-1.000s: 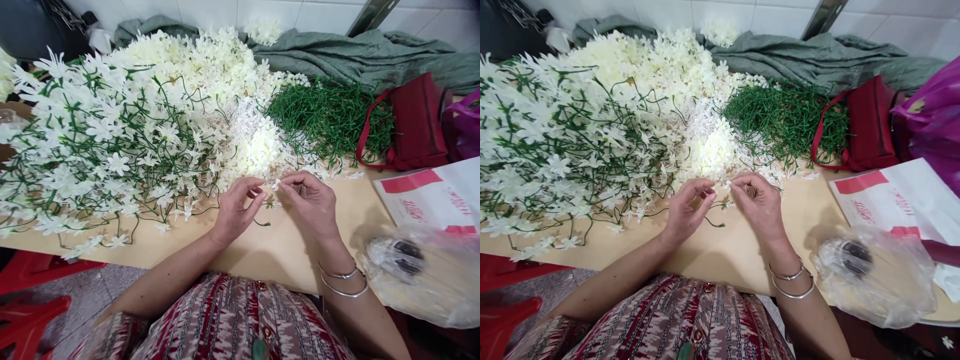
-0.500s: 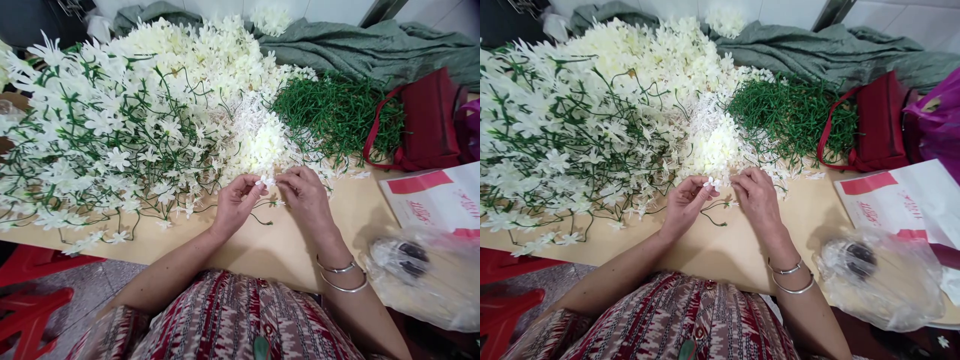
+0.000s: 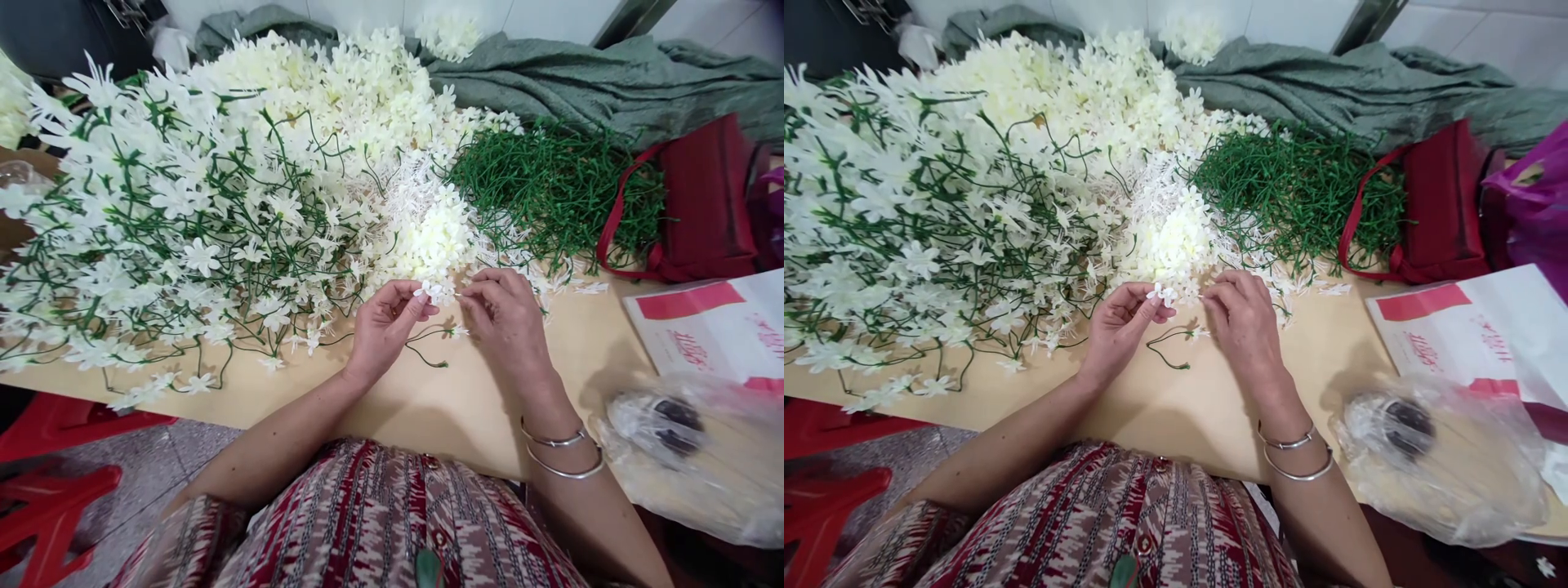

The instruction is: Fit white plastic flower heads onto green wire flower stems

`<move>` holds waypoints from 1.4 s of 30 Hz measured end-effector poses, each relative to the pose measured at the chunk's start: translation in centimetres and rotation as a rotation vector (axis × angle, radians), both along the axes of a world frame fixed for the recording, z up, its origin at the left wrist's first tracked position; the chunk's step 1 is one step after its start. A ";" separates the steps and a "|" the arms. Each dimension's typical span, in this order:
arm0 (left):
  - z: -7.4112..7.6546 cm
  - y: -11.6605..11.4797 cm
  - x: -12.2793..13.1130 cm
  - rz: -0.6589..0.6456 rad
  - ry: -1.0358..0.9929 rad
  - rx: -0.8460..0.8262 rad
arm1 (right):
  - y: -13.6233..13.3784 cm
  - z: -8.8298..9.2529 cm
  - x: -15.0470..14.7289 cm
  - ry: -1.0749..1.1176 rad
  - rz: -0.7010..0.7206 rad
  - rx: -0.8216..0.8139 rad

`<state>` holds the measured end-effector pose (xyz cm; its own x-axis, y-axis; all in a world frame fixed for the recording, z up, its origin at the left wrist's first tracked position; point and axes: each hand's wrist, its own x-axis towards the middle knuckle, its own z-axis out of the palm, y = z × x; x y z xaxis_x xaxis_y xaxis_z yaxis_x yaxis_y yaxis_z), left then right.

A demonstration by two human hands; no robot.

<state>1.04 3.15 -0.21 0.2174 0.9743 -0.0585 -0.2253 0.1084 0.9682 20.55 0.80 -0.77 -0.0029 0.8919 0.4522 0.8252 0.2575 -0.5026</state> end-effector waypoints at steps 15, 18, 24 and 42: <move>-0.3 -0.5 -0.1 -0.104 0.015 0.099 | -1.3 2.5 -3.2 0.172 0.069 0.142; 0.0 -0.5 -0.2 -0.113 0.031 0.095 | -1.5 2.5 -3.2 0.189 0.010 0.103; -0.1 -0.4 0.0 -0.114 0.068 0.063 | -1.8 3.0 -3.8 0.286 -0.003 0.052; 0.0 -0.5 -0.1 0.016 0.564 0.755 | -1.6 2.8 -4.4 0.825 -0.041 -0.155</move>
<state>0.93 2.61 -0.22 0.3362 0.7999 0.4971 0.3020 -0.5915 0.7476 16.11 -0.78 2.05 0.3086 0.9363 0.1674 0.1843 0.1138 -0.9763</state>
